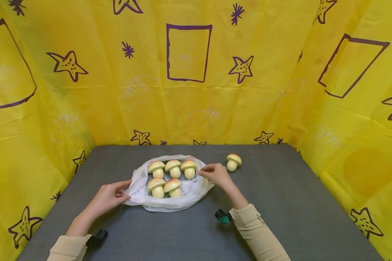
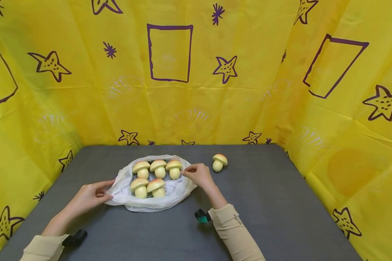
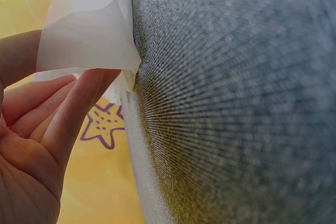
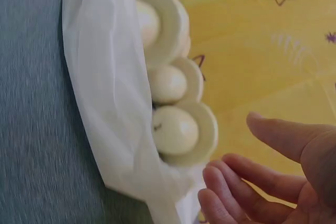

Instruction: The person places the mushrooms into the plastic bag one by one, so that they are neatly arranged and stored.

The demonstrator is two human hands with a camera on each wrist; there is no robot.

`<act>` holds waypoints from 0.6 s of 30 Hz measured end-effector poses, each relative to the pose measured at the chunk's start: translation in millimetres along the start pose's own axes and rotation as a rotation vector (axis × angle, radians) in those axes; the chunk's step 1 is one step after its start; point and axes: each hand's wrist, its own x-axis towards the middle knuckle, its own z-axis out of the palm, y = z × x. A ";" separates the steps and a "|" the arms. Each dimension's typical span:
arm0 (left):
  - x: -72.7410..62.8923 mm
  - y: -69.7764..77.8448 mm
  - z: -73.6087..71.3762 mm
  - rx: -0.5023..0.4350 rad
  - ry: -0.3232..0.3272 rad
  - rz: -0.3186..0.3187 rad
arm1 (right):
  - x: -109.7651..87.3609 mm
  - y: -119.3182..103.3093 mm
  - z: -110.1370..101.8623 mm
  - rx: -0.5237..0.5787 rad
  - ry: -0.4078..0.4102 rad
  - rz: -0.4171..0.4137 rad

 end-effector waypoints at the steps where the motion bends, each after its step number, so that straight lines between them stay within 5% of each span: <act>1: 0.0 -0.2 0.0 0.002 0.002 0.006 | 1.0 2.3 -2.1 0.003 0.008 0.002; 18: -0.4 0.1 -0.4 0.007 0.022 0.035 | 8.0 39.5 -39.4 0.029 0.111 0.077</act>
